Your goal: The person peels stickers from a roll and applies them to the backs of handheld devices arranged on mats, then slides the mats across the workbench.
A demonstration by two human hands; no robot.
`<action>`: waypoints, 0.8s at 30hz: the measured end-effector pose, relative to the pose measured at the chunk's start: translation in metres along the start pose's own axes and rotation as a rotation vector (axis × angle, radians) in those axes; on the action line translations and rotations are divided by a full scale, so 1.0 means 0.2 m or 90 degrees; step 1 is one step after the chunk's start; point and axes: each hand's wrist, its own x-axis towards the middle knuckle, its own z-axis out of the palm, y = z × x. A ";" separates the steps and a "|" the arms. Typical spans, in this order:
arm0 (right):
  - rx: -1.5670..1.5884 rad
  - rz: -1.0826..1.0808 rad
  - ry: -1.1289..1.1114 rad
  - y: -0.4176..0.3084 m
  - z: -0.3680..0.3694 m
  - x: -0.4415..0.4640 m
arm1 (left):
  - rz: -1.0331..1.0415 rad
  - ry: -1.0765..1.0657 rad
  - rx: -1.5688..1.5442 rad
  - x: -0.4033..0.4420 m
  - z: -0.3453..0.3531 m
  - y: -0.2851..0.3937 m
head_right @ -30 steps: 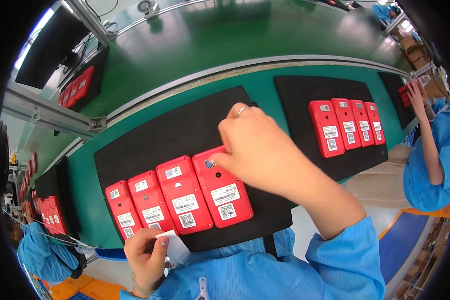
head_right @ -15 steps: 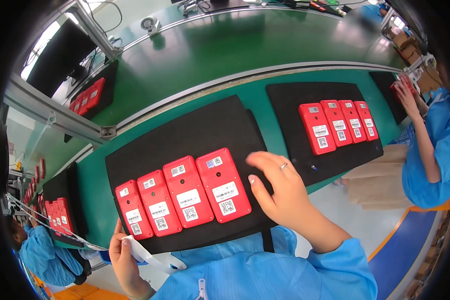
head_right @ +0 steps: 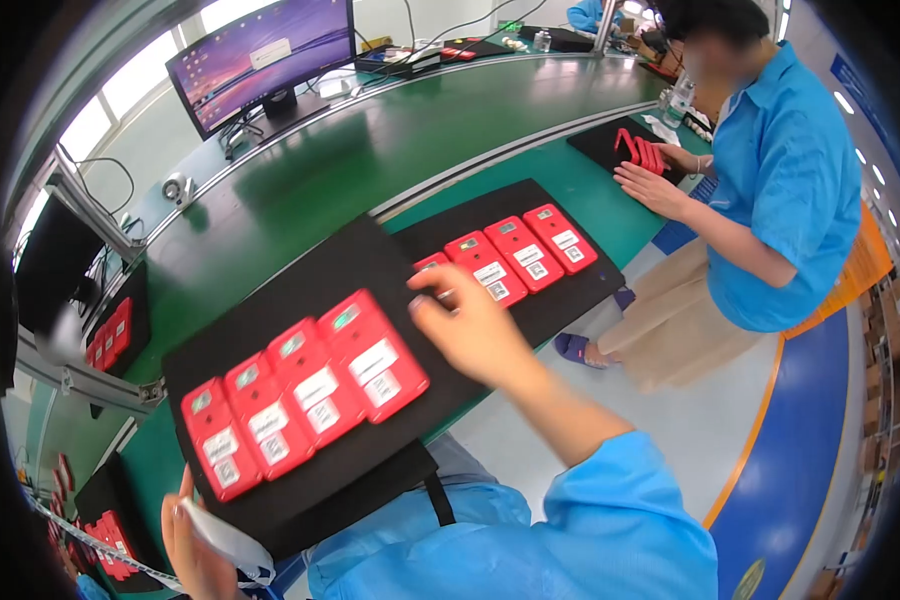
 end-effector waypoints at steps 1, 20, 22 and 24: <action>-0.040 0.030 0.019 -0.01 -0.13 0.04 | -0.016 -0.076 -0.075 0.06 0.03 -0.05; -0.259 -0.231 0.054 -0.02 -0.19 0.09 | 0.111 -0.425 0.180 0.15 0.67 -0.43; -0.109 -0.163 -0.169 -0.15 0.03 -0.08 | 0.170 -0.457 0.157 0.11 0.48 -0.24; -0.084 -0.254 -0.371 -0.27 0.22 -0.22 | 0.254 -0.436 0.208 0.05 0.28 -0.15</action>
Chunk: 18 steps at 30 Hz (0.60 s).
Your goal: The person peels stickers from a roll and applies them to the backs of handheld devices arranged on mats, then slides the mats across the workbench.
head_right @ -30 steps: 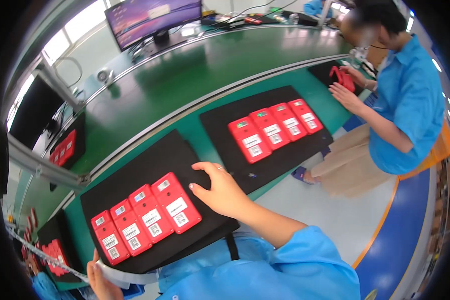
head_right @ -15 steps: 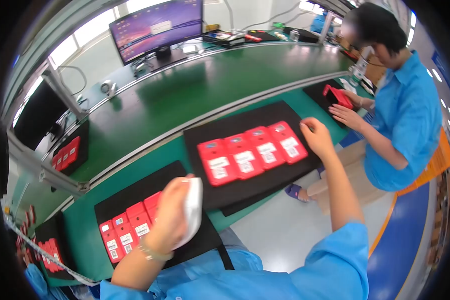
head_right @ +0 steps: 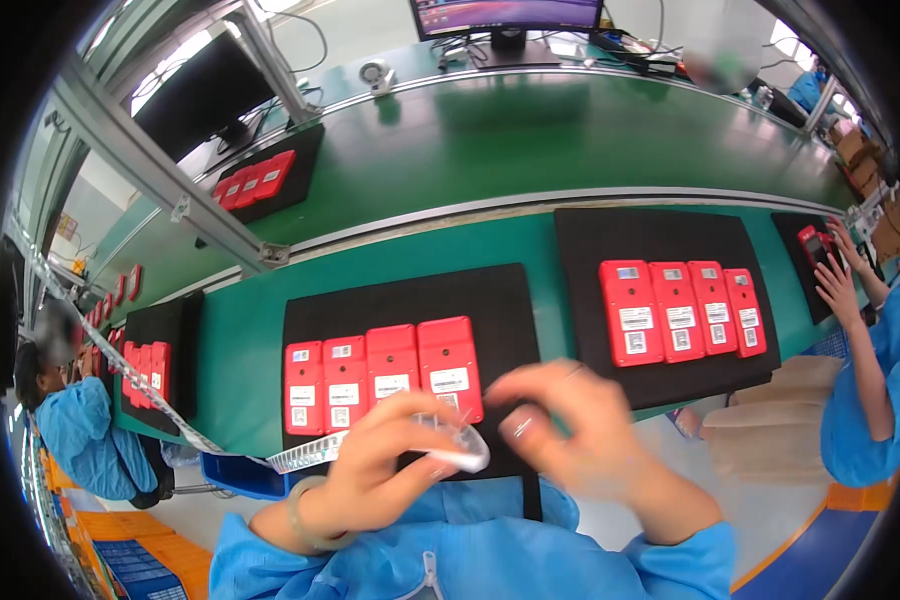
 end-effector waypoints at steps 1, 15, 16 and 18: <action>0.071 -0.057 -0.070 -0.04 0.10 0.02 | 0.057 0.046 0.058 -0.07 -0.05 0.04; 0.372 -0.131 -0.359 -0.45 1.02 0.19 | -0.111 0.372 0.327 -1.03 -0.43 0.27; 0.354 -0.143 -0.351 -0.45 1.05 0.20 | -0.114 0.377 0.324 -1.04 -0.44 0.25; 0.321 -0.154 -0.359 -0.45 1.08 0.23 | -0.111 0.366 0.329 -1.04 -0.47 0.21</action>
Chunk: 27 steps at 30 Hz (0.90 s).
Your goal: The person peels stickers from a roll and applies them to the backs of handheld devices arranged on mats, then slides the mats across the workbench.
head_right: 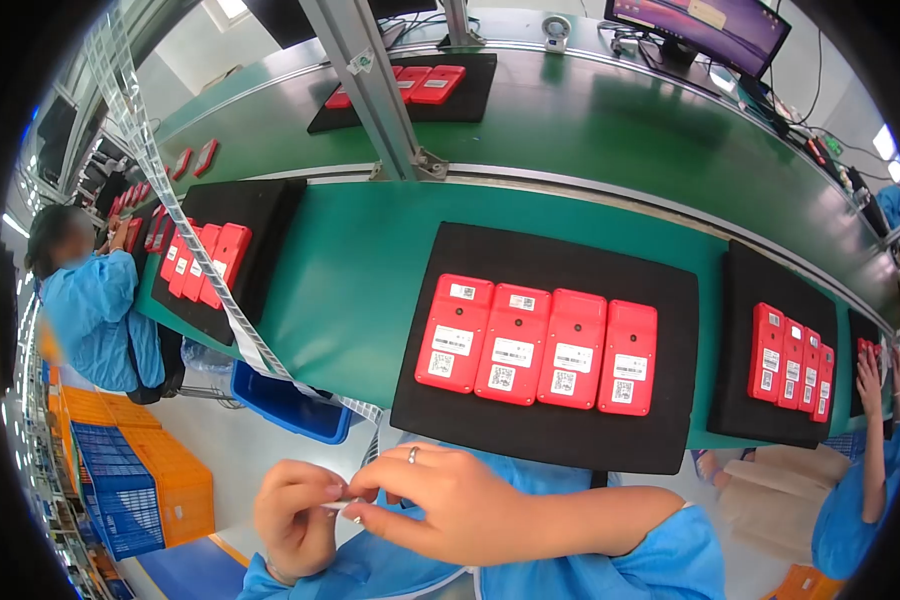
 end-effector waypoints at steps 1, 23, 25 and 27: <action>-0.005 0.028 0.017 -0.01 0.00 0.01 | -0.005 -0.018 -0.003 0.02 0.00 -0.02; -0.238 0.157 0.218 0.03 -0.49 -0.14 | -0.097 -0.218 -0.214 0.44 0.51 -0.19; -0.252 0.144 0.279 0.08 -0.60 -0.13 | -0.126 -0.231 -0.186 0.45 0.53 -0.21; -0.248 0.217 0.349 0.14 -0.74 -0.12 | -0.146 -0.239 -0.191 0.46 0.56 -0.21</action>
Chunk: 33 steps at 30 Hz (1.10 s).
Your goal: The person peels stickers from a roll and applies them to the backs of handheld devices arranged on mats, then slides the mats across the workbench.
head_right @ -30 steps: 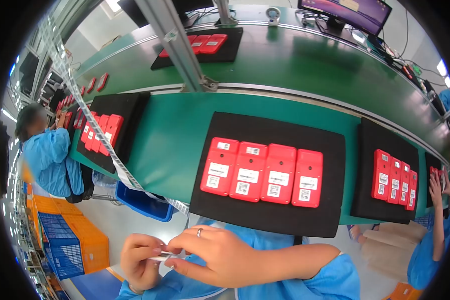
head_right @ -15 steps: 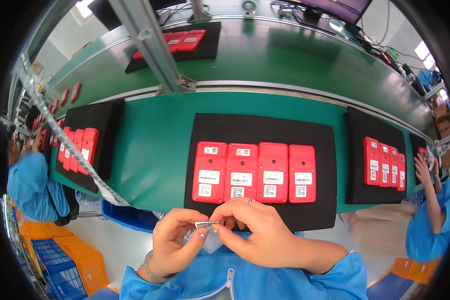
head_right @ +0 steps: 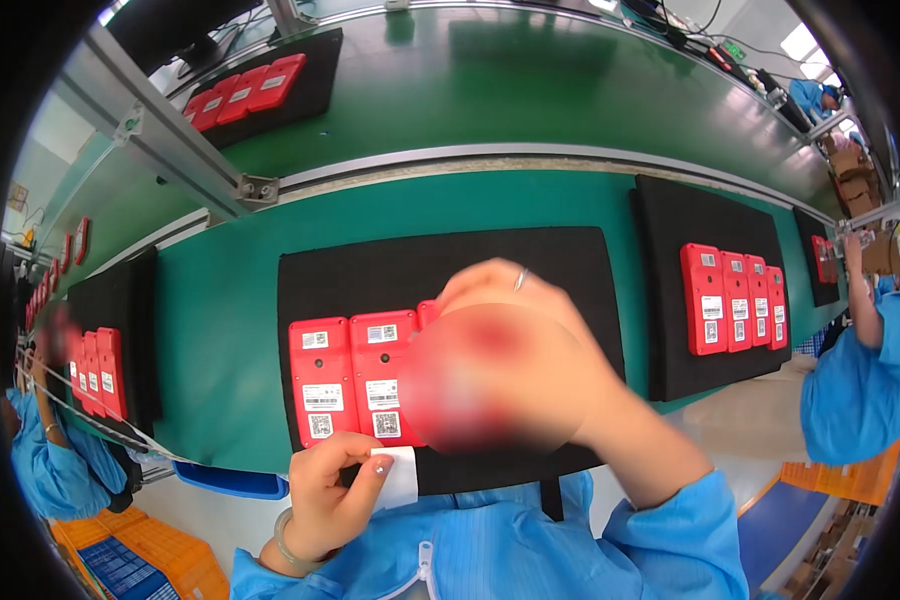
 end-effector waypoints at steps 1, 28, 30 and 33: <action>-0.028 0.062 -0.002 0.06 -0.03 0.04 | -0.013 0.001 -0.005 0.01 0.01 0.00; -0.141 0.192 -0.190 0.21 -0.06 0.17 | -0.066 -0.013 0.025 0.04 0.02 -0.05; -0.165 0.188 -0.185 0.20 -0.06 0.17 | -0.066 -0.014 0.024 0.05 0.02 -0.05; -0.243 0.105 -0.167 0.21 -0.04 0.14 | -0.065 -0.012 0.021 0.04 0.02 -0.05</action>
